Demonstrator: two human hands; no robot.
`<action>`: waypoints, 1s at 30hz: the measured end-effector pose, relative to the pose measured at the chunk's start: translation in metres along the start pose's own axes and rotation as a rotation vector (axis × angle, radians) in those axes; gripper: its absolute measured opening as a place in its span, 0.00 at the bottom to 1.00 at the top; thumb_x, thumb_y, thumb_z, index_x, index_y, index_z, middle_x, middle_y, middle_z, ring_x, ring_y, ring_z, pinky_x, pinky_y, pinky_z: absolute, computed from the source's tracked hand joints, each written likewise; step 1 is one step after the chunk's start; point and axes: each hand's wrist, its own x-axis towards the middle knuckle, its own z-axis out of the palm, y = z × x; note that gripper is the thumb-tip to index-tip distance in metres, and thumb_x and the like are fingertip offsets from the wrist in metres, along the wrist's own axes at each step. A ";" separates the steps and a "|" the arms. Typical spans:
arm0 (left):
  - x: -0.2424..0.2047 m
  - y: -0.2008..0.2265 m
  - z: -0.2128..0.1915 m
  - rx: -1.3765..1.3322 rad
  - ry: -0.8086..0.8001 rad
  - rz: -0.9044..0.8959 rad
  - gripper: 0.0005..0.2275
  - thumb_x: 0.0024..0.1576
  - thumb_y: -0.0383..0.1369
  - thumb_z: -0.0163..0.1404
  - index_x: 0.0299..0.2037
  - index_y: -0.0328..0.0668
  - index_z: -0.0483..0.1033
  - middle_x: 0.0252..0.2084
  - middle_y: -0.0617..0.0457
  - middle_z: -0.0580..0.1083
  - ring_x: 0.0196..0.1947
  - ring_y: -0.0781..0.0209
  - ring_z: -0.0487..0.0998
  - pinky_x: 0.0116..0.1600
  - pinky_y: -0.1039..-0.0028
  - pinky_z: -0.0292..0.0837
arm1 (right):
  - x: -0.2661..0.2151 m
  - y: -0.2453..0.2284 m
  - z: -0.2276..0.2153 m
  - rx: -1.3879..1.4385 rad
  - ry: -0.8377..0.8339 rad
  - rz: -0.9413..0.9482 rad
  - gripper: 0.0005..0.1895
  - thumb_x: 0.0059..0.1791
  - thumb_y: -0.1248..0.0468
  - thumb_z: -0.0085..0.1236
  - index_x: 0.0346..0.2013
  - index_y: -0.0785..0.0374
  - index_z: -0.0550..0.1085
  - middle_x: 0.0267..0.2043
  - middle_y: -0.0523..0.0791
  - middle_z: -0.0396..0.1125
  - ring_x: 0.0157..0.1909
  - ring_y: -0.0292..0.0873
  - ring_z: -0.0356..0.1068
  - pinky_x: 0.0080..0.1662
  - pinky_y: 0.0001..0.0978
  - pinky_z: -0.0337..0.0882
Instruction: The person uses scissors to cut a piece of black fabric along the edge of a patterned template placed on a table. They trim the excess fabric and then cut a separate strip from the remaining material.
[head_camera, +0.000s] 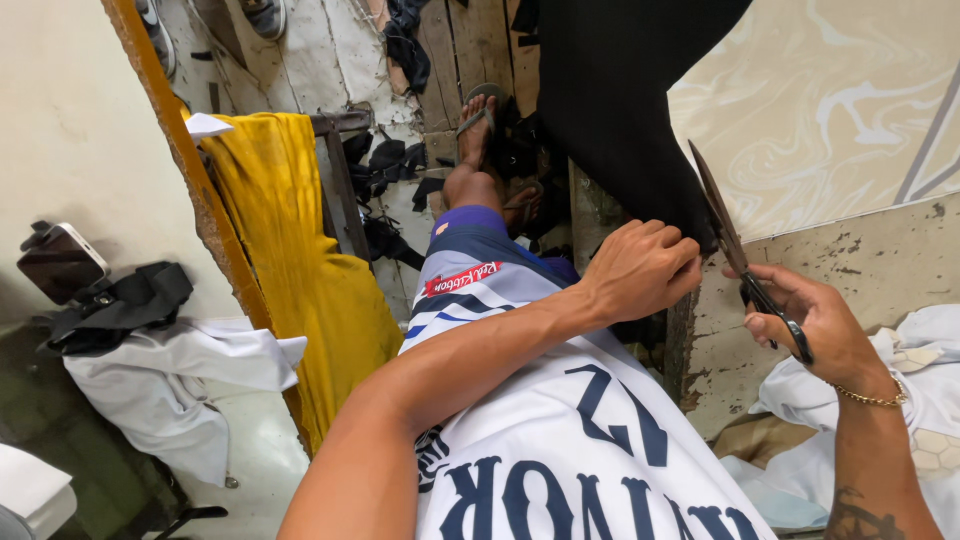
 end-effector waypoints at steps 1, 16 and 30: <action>0.000 -0.001 0.000 0.000 0.004 -0.005 0.09 0.56 0.27 0.50 0.23 0.41 0.68 0.19 0.52 0.65 0.21 0.49 0.66 0.29 0.60 0.60 | -0.001 -0.012 0.004 -0.006 -0.004 0.001 0.35 0.43 0.65 0.63 0.67 0.66 0.72 0.29 0.50 0.63 0.28 0.43 0.59 0.33 0.35 0.64; 0.001 -0.006 0.003 -0.042 -0.020 -0.008 0.09 0.58 0.30 0.47 0.25 0.42 0.70 0.20 0.52 0.65 0.22 0.50 0.68 0.31 0.59 0.61 | 0.000 -0.037 0.009 -0.092 0.112 -0.027 0.35 0.40 0.70 0.70 0.63 0.72 0.73 0.21 0.50 0.62 0.21 0.43 0.55 0.27 0.35 0.61; -0.004 -0.012 0.002 0.007 0.010 0.072 0.08 0.59 0.31 0.48 0.27 0.41 0.74 0.21 0.51 0.68 0.23 0.51 0.69 0.32 0.61 0.62 | 0.023 -0.058 0.011 -0.056 -0.025 -0.155 0.29 0.47 0.67 0.59 0.63 0.72 0.70 0.22 0.51 0.62 0.24 0.44 0.60 0.29 0.35 0.62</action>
